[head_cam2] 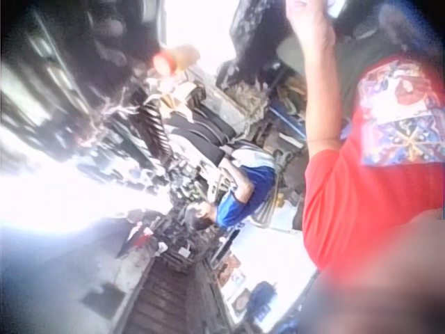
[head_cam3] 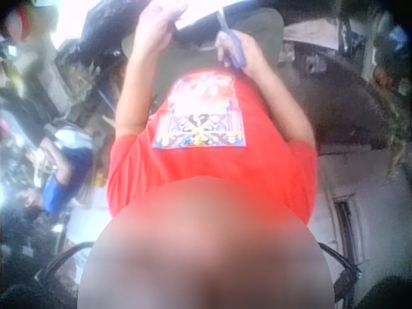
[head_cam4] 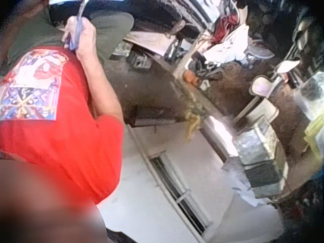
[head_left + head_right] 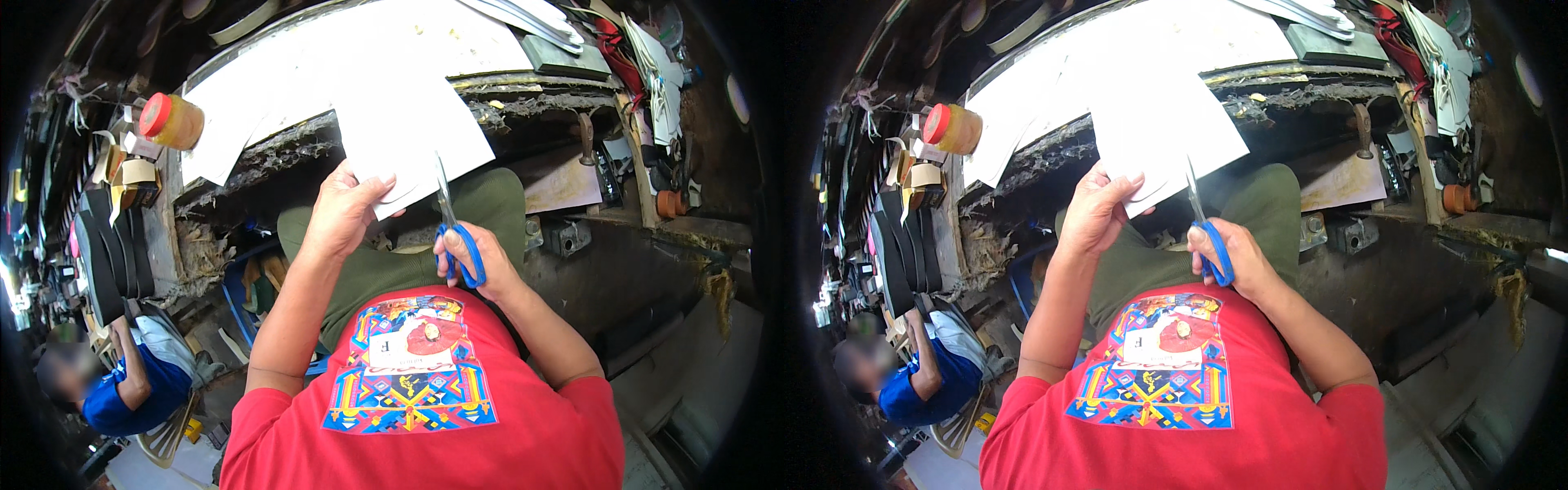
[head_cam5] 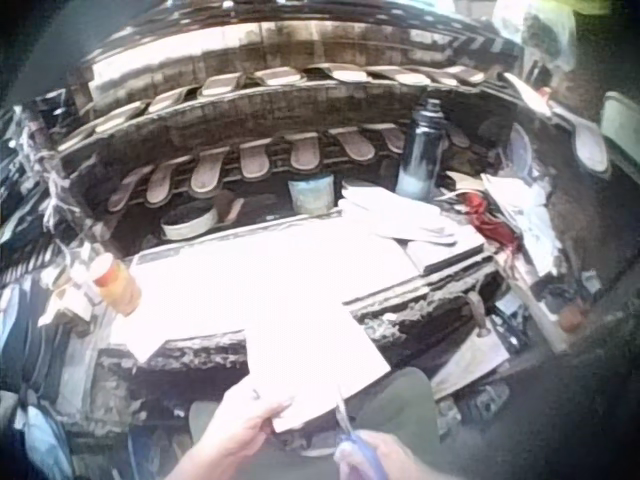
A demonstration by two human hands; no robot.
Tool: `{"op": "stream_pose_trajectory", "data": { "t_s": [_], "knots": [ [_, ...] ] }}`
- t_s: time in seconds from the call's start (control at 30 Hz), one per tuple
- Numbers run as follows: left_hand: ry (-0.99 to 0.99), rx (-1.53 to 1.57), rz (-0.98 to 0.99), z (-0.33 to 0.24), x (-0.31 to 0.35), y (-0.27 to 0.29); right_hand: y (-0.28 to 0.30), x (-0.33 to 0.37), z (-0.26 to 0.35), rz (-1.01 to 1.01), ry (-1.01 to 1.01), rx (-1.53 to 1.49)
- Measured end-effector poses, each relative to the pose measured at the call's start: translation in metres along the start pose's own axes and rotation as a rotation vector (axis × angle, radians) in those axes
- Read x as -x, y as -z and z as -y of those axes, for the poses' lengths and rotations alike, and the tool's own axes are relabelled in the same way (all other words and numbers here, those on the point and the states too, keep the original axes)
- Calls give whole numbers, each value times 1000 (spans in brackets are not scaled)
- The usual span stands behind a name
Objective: The person cuts a sheet of white material into a foot-shaped insole using scissors, then applies a yellow substance with a brush to the insole. They cut a pink adhesive sheet to the same shape and place it on the insole, then handle a shoe sole from a nearby shelf.
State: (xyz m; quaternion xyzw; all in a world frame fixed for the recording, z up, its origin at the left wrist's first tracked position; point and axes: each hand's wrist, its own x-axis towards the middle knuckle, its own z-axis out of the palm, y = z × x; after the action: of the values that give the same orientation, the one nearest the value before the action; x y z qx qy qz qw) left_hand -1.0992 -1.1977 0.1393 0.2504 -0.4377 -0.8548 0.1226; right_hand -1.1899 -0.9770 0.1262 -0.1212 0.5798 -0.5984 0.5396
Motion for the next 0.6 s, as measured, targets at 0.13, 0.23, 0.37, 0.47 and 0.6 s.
{"op": "stream_pose_trajectory", "data": {
  "t_s": [0.13, 0.23, 0.37, 0.47, 0.6],
  "knots": [
    [28, 15, 1, 0, 2, -3, 1, -7, 5, -19, 12, -55],
    [31, 24, -5, -1, 3, 0, 2, -9, 9, 10, -18, -30],
    [72, -11, 23, 0, 6, 4, 6, -14, 14, 26, 15, -17],
    [91, -14, 59, -1, 6, 6, 11, -18, 18, 4, 6, 7],
    [53, -111, -17, -13, -5, 13, 14, -18, 18, 42, -49, 50]
  ]
}}
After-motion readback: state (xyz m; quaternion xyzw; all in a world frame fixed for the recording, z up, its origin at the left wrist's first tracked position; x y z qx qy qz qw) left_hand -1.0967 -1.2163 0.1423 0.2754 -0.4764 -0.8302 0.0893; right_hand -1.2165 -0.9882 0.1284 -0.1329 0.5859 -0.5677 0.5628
